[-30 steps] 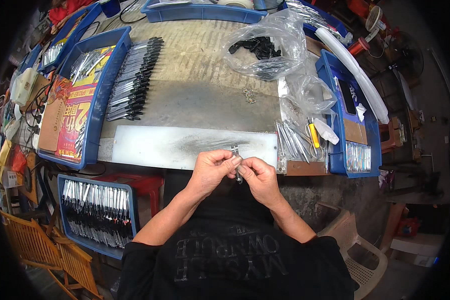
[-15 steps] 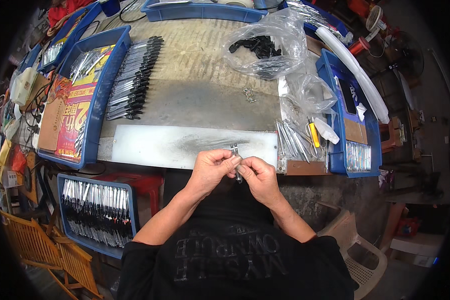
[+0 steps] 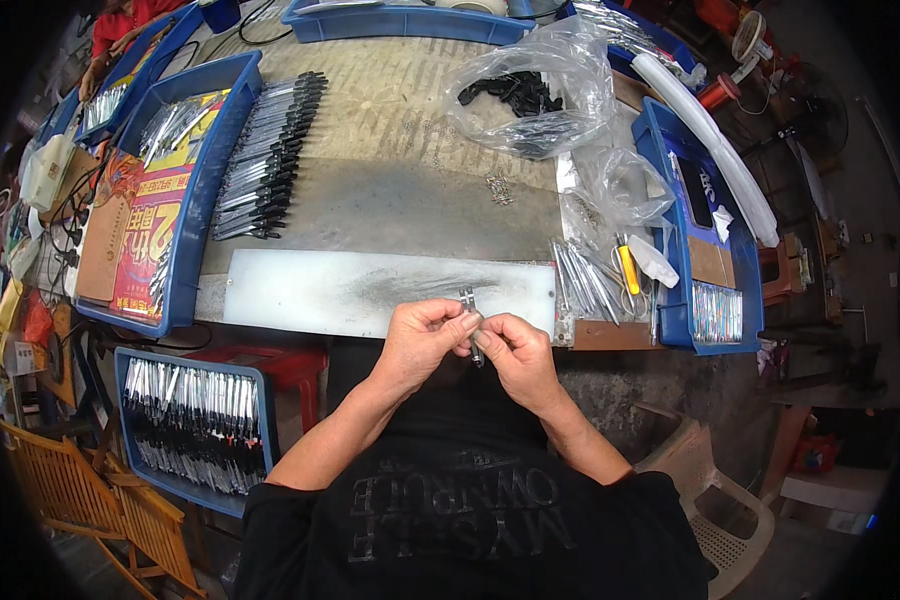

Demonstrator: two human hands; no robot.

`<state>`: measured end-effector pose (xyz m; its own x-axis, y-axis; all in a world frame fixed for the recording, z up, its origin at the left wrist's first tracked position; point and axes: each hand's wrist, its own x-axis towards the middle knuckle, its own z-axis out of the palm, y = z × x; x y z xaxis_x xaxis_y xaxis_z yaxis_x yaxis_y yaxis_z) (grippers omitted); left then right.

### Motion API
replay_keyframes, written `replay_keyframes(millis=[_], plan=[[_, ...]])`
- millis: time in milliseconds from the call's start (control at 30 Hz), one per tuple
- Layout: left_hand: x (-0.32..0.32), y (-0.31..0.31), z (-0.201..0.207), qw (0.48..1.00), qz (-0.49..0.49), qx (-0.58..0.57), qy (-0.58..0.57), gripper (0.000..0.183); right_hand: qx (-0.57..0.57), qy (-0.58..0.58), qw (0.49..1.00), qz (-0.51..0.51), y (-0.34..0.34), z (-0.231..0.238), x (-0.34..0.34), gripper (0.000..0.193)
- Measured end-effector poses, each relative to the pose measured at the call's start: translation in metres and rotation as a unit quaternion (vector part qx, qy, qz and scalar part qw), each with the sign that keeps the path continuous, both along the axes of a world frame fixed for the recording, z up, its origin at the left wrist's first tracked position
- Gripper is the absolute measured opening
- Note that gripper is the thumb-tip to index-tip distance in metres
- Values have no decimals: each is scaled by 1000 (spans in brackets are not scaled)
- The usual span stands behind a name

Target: The person assembles small metal and plastic parts together by hand on the work board and arranges the assembled pieces in rows on the table.

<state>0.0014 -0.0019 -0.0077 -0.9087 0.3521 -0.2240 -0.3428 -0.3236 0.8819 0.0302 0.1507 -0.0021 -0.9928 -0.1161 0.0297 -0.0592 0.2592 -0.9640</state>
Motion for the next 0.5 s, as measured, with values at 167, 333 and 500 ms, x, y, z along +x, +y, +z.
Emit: replay_keyframes(millis=[167,333,500], plan=[[0,-2,-1,1000,-1,-5,12,10,1,6,1000,5,-1,-1,0,10],[-1,-1,1,1000,-6,-16,18,10,19,12,1000,4,0,3,-1,10],[-1,-1,0,1000,-3,-19,17,11,31,25,999,7,0,2,-2,10]])
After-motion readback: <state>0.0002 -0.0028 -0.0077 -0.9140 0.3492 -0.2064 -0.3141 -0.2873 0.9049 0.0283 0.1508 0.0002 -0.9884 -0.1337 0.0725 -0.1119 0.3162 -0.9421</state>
